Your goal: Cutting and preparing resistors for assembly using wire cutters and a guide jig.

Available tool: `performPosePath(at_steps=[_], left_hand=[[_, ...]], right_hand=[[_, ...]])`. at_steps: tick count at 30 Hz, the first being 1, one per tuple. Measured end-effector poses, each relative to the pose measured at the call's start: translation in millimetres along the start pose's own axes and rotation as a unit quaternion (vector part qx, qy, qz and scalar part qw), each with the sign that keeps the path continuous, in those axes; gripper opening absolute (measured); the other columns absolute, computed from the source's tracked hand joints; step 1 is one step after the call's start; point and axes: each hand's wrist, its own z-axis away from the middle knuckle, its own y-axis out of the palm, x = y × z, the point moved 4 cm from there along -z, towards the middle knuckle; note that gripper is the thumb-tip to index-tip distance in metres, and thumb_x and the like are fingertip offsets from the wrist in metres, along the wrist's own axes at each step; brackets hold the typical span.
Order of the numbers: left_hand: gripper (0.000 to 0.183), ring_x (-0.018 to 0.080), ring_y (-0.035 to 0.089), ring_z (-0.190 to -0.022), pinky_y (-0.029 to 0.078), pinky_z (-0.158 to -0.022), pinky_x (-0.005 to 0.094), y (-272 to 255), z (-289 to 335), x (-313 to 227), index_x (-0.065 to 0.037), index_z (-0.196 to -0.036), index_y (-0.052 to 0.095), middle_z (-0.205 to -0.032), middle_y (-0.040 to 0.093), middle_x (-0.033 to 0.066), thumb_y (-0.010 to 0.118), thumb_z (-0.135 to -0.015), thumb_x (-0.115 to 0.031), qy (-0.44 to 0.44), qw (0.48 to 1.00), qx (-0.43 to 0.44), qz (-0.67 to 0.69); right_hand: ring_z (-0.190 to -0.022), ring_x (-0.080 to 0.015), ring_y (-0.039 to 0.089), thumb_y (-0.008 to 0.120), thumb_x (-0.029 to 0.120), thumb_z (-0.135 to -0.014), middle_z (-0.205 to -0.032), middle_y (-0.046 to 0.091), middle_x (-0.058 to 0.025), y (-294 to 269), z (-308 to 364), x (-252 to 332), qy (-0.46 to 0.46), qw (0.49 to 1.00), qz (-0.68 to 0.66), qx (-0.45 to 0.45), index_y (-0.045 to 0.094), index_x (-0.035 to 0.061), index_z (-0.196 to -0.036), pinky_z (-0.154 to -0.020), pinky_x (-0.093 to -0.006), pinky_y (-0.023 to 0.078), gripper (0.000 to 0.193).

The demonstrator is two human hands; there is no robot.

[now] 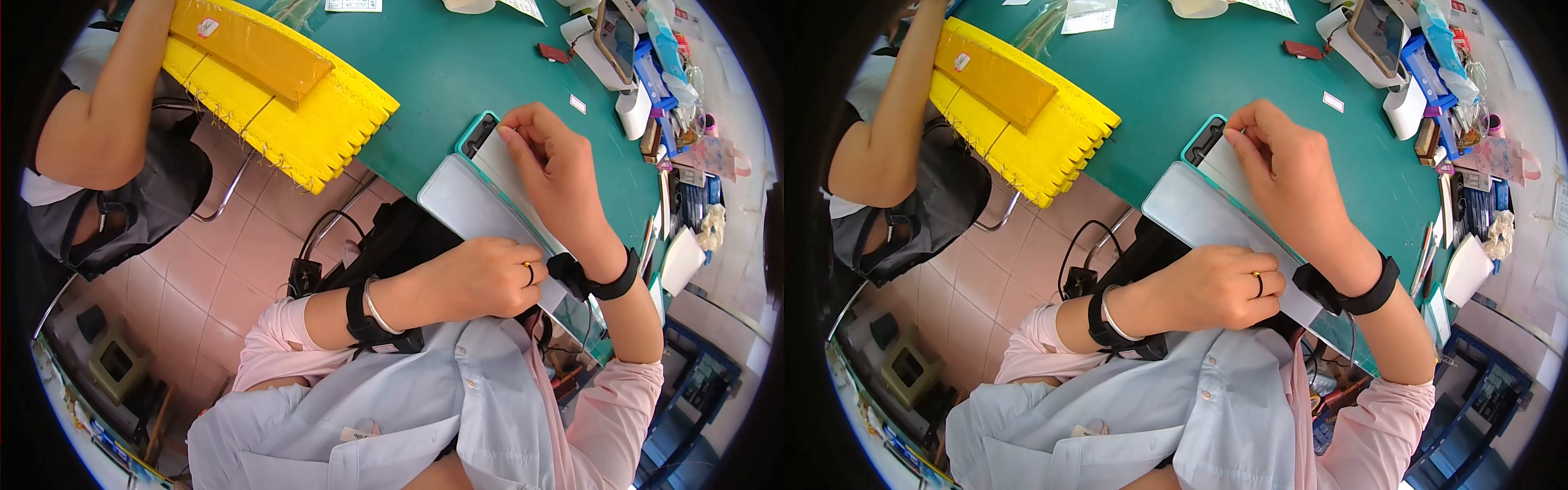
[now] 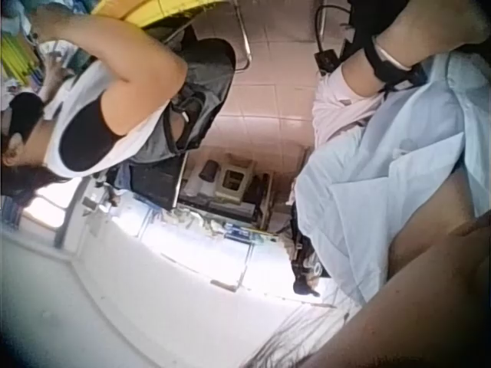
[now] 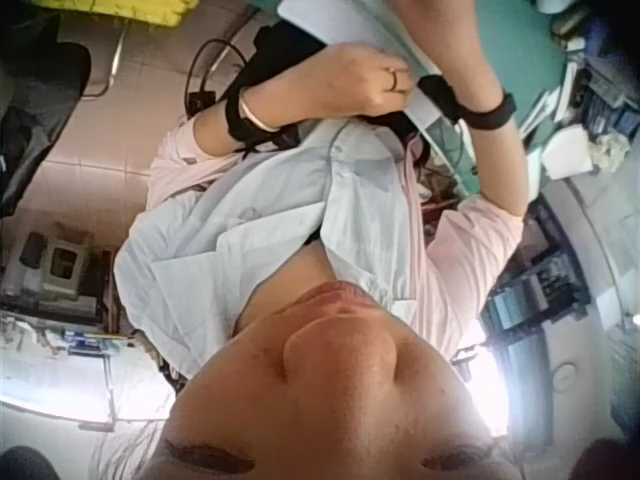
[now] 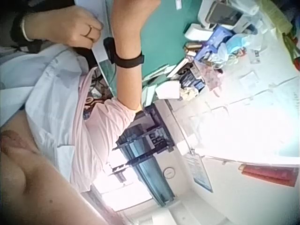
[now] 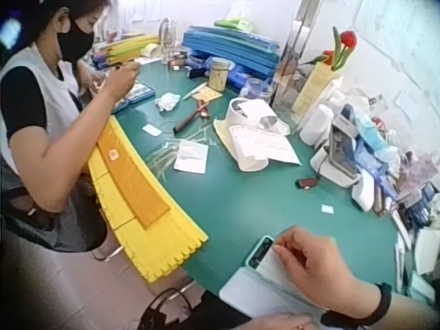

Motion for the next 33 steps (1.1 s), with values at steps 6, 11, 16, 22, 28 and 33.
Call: performPosePath(at_steps=[6,11,16,22,28,33], left_hand=[[0.010,0.0149,0.058,-0.081,0.050,-0.060,0.0273,-0.1,-0.3,0.0,-0.010,-0.066,0.057,-0.078,0.054,-0.0014,0.066,-0.063,-0.014,-0.001,1.000,0.001,0.008],[0.010,0.0149,0.058,-0.082,0.051,-0.061,0.0270,-1.7,-1.8,-0.5,-0.010,-0.066,0.057,-0.079,0.054,-0.0015,0.066,-0.063,-0.014,-0.001,1.000,0.006,0.001],[0.010,0.0148,0.059,-0.083,0.051,-0.062,0.0267,0.5,-0.3,0.2,-0.011,-0.067,0.057,-0.079,0.054,-0.0016,0.066,-0.063,-0.014,-0.002,1.000,0.006,-0.001],[0.010,0.0146,0.059,-0.083,0.051,-0.061,0.0267,-0.1,-0.4,0.3,-0.011,-0.067,0.057,-0.079,0.054,-0.0016,0.066,-0.064,-0.014,-0.001,1.000,0.008,0.002],[0.010,0.0146,0.058,-0.082,0.050,-0.061,0.0268,-0.8,-0.3,0.1,-0.011,-0.066,0.057,-0.078,0.054,-0.0015,0.066,-0.063,-0.014,0.000,1.000,0.008,0.004],[0.010,0.0146,0.058,-0.081,0.051,-0.061,0.0269,-0.3,-1.0,0.1,-0.011,-0.066,0.057,-0.078,0.053,-0.0013,0.066,-0.063,-0.014,-0.003,1.000,0.003,0.009]], right_hand=[[-0.052,-0.0184,0.046,0.066,0.002,-0.093,-0.065,0.057,-0.0117,0.3,0.4,-0.5,-0.012,1.000,0.009,0.002,0.062,-0.0007,-0.098,-0.050,-0.0321,0.038,0.007],[-0.052,-0.0186,0.047,0.066,0.002,-0.093,-0.065,0.057,-0.0122,0.1,2.0,-1.5,-0.020,1.000,0.009,0.004,0.062,-0.0010,-0.098,-0.050,-0.0322,0.039,0.007],[-0.053,-0.0165,0.047,0.066,0.003,-0.094,-0.067,0.060,-0.0118,-1.1,1.0,-2.1,0.003,1.000,-0.020,-0.004,0.062,-0.0012,-0.100,-0.051,-0.0303,0.039,0.008],[-0.053,-0.0154,0.047,0.065,0.003,-0.094,-0.067,0.060,-0.0112,-0.3,0.7,-1.7,0.004,1.000,-0.023,-0.005,0.062,-0.0011,-0.098,-0.051,-0.0296,0.039,0.007],[-0.052,-0.0181,0.048,0.066,0.003,-0.093,-0.066,0.059,-0.0120,0.7,0.3,-1.5,-0.003,1.000,-0.007,0.000,0.062,-0.0006,-0.098,-0.050,-0.0310,0.038,0.007],[-0.052,-0.0201,0.048,0.066,0.002,-0.093,-0.066,0.058,-0.0128,0.3,0.7,0.9,-0.015,1.000,0.006,0.000,0.061,-0.0005,-0.097,-0.050,-0.0323,0.039,0.007]])
